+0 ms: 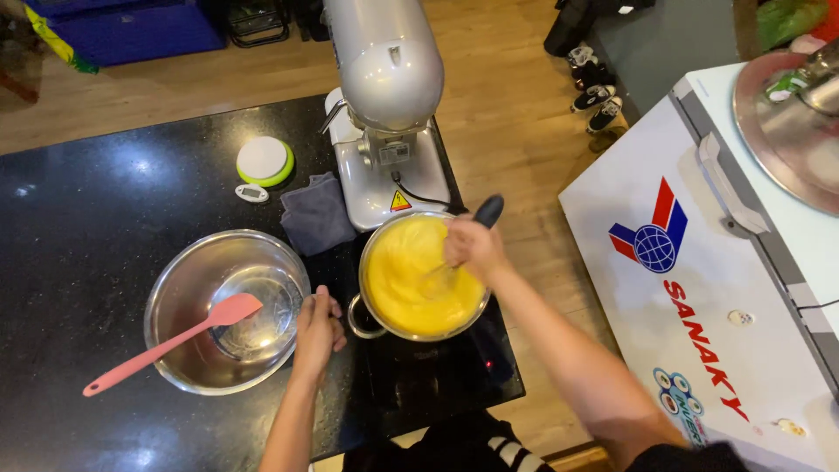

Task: Whisking a yellow custard mixture in a pot on an induction cooker, then transferring it to a bowl and covering it with plastic wrap.

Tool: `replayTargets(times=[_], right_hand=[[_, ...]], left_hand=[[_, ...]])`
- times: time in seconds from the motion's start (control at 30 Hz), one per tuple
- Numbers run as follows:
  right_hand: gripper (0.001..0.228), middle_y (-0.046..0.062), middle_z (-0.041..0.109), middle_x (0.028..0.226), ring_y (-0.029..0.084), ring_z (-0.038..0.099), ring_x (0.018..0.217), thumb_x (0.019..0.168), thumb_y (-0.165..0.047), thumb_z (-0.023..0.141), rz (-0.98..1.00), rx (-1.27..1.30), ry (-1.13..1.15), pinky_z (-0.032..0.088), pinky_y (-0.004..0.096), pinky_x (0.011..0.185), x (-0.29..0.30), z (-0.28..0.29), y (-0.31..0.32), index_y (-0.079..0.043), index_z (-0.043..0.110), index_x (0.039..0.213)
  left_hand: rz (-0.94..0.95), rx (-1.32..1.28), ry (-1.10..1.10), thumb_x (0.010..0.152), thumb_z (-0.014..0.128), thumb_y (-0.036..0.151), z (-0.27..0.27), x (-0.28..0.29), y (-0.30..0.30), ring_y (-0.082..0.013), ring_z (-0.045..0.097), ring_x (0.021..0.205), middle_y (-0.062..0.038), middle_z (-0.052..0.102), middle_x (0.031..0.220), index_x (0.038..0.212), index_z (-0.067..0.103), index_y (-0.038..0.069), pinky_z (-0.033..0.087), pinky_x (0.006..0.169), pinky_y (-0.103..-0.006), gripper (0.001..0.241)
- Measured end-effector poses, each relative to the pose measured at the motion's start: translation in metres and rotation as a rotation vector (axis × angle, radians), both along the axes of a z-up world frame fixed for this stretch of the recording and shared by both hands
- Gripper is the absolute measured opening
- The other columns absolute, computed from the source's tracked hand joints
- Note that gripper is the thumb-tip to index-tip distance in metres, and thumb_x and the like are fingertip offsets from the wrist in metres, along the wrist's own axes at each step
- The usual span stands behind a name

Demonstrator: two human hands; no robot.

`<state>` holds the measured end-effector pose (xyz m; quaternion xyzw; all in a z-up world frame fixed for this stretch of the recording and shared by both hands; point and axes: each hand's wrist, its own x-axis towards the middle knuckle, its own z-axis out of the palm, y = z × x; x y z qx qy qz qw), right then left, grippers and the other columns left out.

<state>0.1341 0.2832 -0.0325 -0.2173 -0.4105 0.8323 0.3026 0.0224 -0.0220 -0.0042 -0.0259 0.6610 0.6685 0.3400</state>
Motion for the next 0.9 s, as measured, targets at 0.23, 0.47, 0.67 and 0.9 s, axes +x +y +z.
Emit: replayTargets(times=[0.23,0.47,0.67,0.9], right_hand=[[0.030,-0.001,0.051,0.063,0.011,0.048,0.053,0.103,-0.011,0.067,-0.076,0.107,0.285,0.037,0.031,0.053,-0.006,0.003,-0.005,-0.010,0.054,0.076],[0.030,-0.002,0.044,0.058,0.014,0.043,0.048,0.100,-0.014,0.067,0.020,0.054,0.088,0.035,0.031,0.048,0.002,0.003,0.016,-0.012,0.051,0.074],[0.025,-0.001,0.042,0.057,0.014,0.041,0.047,0.095,-0.012,0.065,0.024,-0.005,-0.002,0.031,0.032,0.046,0.020,0.042,0.007,-0.011,0.052,0.074],[0.030,0.003,0.044,0.057,0.020,0.044,0.047,0.095,-0.015,0.063,0.086,-0.006,0.065,0.034,0.035,0.047,0.016,0.019,-0.016,-0.010,0.048,0.069]], left_hand=[[-0.445,-0.265,0.486,0.101,0.054,0.030,0.018,0.014,-0.008,-0.0099,0.054,0.055,-0.003,0.061,0.062,0.092,0.068,0.005,0.043,0.052,-0.0281,0.030],[-0.932,-0.306,0.208,0.095,0.060,0.020,0.055,0.029,-0.012,-0.0105,0.062,0.061,-0.007,0.076,0.067,0.094,0.075,0.006,0.045,0.059,-0.0279,0.020],[-0.823,-0.296,0.299,0.092,0.059,0.021,0.005,-0.024,-0.028,-0.0102,0.063,0.058,-0.005,0.071,0.061,0.092,0.075,0.005,0.048,0.059,-0.0264,0.022],[-0.242,-0.301,0.306,0.102,0.056,0.035,0.042,-0.040,0.030,-0.0123,0.048,0.061,0.000,0.058,0.072,0.099,0.069,0.004,0.038,0.056,-0.0334,0.033]])
